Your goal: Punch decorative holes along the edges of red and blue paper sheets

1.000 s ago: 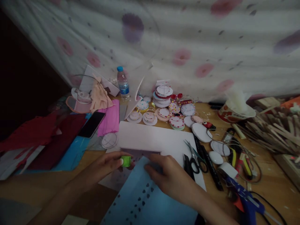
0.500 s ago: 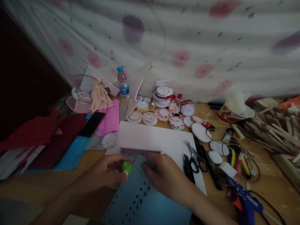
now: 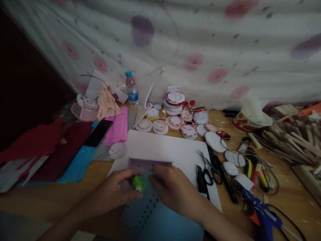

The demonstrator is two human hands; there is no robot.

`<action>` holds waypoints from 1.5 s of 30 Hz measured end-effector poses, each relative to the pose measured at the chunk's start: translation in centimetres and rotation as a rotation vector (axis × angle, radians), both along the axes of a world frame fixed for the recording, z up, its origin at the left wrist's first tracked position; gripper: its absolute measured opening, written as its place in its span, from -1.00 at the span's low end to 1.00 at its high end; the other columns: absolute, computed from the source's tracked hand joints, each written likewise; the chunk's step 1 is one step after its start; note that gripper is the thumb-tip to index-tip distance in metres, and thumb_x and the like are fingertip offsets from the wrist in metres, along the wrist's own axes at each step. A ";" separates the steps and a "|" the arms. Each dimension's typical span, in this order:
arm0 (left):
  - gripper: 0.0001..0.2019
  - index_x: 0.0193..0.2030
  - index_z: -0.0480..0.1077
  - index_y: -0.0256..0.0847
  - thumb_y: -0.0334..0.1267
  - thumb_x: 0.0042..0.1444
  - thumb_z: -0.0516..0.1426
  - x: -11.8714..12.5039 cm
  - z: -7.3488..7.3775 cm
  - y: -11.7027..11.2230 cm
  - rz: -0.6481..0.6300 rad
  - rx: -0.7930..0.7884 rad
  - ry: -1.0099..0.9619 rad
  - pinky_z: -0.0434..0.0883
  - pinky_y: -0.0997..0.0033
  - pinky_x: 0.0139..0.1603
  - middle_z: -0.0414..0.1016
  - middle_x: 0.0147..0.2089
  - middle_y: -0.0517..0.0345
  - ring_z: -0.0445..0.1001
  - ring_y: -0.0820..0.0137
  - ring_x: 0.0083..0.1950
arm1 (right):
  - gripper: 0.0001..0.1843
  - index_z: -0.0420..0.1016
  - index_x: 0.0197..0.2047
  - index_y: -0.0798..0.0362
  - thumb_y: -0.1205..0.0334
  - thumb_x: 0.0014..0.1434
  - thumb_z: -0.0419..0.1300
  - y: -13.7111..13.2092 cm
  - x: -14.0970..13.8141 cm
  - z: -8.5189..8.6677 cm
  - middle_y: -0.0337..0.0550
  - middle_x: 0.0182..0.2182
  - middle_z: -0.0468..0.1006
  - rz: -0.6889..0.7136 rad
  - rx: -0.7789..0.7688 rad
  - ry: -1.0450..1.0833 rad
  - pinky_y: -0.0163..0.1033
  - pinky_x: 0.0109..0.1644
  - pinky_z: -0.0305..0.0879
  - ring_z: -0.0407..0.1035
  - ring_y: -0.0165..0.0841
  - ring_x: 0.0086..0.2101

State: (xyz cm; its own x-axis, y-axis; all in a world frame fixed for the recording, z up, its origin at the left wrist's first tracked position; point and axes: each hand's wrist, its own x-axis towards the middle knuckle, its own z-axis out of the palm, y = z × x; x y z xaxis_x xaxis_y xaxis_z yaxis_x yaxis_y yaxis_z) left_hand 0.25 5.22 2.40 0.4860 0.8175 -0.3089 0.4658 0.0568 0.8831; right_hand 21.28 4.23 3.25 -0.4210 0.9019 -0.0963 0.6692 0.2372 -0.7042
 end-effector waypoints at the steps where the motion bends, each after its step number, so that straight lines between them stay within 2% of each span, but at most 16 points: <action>1: -0.70 -0.11 0.46 -0.17 -0.20 -0.01 0.26 0.1 0.0 0.0 -0.002 0.004 0.005 0.34 0.39 -0.16 0.53 -0.23 0.18 0.43 0.29 -0.17 | -0.83 0.44 -0.35 0.04 0.33 0.23 0.05 0.1 0.0 -0.1 -0.23 -0.49 0.53 0.012 -0.021 0.002 -0.34 -0.39 0.16 0.40 -0.37 -0.45; 6: -0.74 -0.13 0.46 -0.19 -0.26 -0.01 0.23 0.5 -0.3 -0.1 0.002 0.006 -0.032 0.35 0.40 -0.18 0.52 -0.25 0.18 0.42 0.31 -0.21 | -0.82 0.42 -0.38 0.05 0.34 0.22 0.05 0.3 0.0 -0.6 -0.26 -0.54 0.47 0.032 -0.063 -0.029 -0.35 -0.44 0.10 0.33 -0.40 -0.51; 13: -0.58 0.01 0.42 -0.21 -0.18 -0.02 0.27 0.7 -0.8 -0.2 0.030 -0.089 -0.082 0.37 0.35 -0.08 0.54 -0.15 0.12 0.45 0.27 -0.11 | -0.83 0.47 -0.31 0.05 0.32 0.21 0.05 0.2 0.2 -1.2 -0.22 -0.53 0.50 0.000 -0.041 -0.045 -0.32 -0.43 0.10 0.35 -0.37 -0.50; 16: -0.58 0.01 0.42 -0.20 -0.18 -0.02 0.28 0.6 -0.9 -0.3 0.032 -0.114 -0.101 0.37 0.37 -0.08 0.54 -0.14 0.13 0.46 0.28 -0.11 | -0.82 0.46 -0.33 0.04 0.33 0.21 0.04 0.2 0.3 -1.2 -0.21 -0.49 0.52 0.007 -0.059 -0.015 -0.32 -0.40 0.12 0.37 -0.36 -0.46; 21: -0.64 -0.03 0.44 -0.21 -0.23 -0.01 0.26 0.7 -0.7 -0.3 0.031 -0.041 -0.055 0.36 0.39 -0.09 0.54 -0.17 0.13 0.45 0.29 -0.13 | -0.84 0.43 -0.35 0.05 0.33 0.23 0.06 0.4 0.3 -1.1 -0.25 -0.50 0.49 0.037 -0.051 -0.002 -0.33 -0.39 0.11 0.36 -0.38 -0.45; 26: -0.78 -0.19 0.47 -0.25 -0.26 -0.01 0.23 0.8 -0.4 -0.5 0.011 0.053 -0.012 0.35 0.41 -0.21 0.51 -0.31 0.16 0.44 0.31 -0.25 | -0.82 0.41 -0.37 0.05 0.36 0.24 0.05 0.4 0.2 -1.0 -0.28 -0.52 0.47 0.072 -0.063 0.022 -0.36 -0.41 0.09 0.33 -0.43 -0.48; 31: -0.87 -0.29 0.44 -0.23 -0.26 0.02 0.21 1.0 -0.8 -0.6 -0.004 0.129 0.002 0.32 0.43 -0.26 0.47 -0.37 0.19 0.41 0.33 -0.29 | -0.82 0.44 -0.37 0.05 0.35 0.23 0.06 0.3 0.2 -1.0 -0.26 -0.51 0.50 0.063 -0.066 0.021 -0.35 -0.39 0.16 0.37 -0.39 -0.46; 34: -0.89 -0.37 0.40 -0.22 -0.24 0.04 0.21 1.1 -1.4 -0.6 -0.006 0.155 0.012 0.30 0.44 -0.29 0.44 -0.40 0.21 0.39 0.34 -0.31 | -0.86 0.49 -0.22 0.02 0.31 0.19 0.11 0.4 0.4 -0.8 -0.18 -0.34 0.58 0.043 -0.050 0.066 -0.30 -0.25 0.27 0.45 -0.31 -0.31; 35: -0.90 -0.36 0.40 -0.21 -0.24 0.05 0.20 1.1 -1.5 -0.7 -0.005 0.162 0.016 0.30 0.44 -0.29 0.44 -0.40 0.21 0.39 0.34 -0.31 | -0.81 0.49 -0.13 0.00 0.28 0.17 0.16 0.5 0.5 -0.7 -0.16 -0.25 0.60 0.039 -0.057 0.083 -0.28 -0.18 0.29 0.46 -0.28 -0.24; 37: -0.90 -0.30 0.42 -0.20 -0.25 0.06 0.19 1.2 -1.8 -0.8 -0.003 0.171 0.023 0.30 0.44 -0.30 0.47 -0.38 0.20 0.40 0.33 -0.31 | -0.56 0.43 0.03 -0.04 0.17 0.06 0.29 0.9 0.4 -0.3 -0.12 -0.08 0.57 0.051 -0.091 0.098 -0.21 -0.07 0.30 0.44 -0.21 -0.11; 39: -0.88 -0.23 0.43 -0.20 -0.30 0.07 0.16 1.3 -2.0 -0.9 -0.006 0.174 0.014 0.31 0.43 -0.29 0.50 -0.34 0.18 0.42 0.32 -0.30 | -0.36 0.40 0.07 -0.01 0.12 -0.11 0.41 1.3 0.2 0.0 -0.10 -0.05 0.56 0.085 -0.142 0.096 -0.17 -0.06 0.31 0.44 -0.17 -0.09; 41: -0.87 -0.23 0.43 -0.21 -0.36 0.05 0.13 1.4 -2.0 -0.9 -0.016 0.194 0.001 0.31 0.43 -0.28 0.51 -0.33 0.16 0.43 0.32 -0.28 | -0.44 0.48 -0.04 0.03 0.18 -0.16 0.44 1.6 -0.2 0.2 -0.13 -0.18 0.61 0.129 -0.188 0.101 -0.21 -0.16 0.35 0.48 -0.20 -0.20; 43: -0.88 -0.28 0.43 -0.23 -0.42 0.03 0.11 1.5 -2.0 -0.8 -0.036 0.214 -0.006 0.31 0.44 -0.29 0.50 -0.34 0.15 0.43 0.33 -0.29 | -0.64 0.53 -0.18 0.06 0.27 -0.12 0.40 1.8 -0.6 0.1 -0.19 -0.32 0.64 0.159 -0.222 0.118 -0.28 -0.28 0.35 0.51 -0.27 -0.33; 45: -0.89 -0.33 0.41 -0.26 -0.46 0.00 0.10 1.5 -1.9 -0.8 -0.051 0.222 -0.004 0.30 0.45 -0.29 0.49 -0.36 0.14 0.42 0.34 -0.30 | -0.73 0.54 -0.22 0.08 0.32 -0.07 0.35 1.7 -0.9 -0.1 -0.20 -0.37 0.64 0.174 -0.227 0.132 -0.31 -0.32 0.35 0.50 -0.30 -0.38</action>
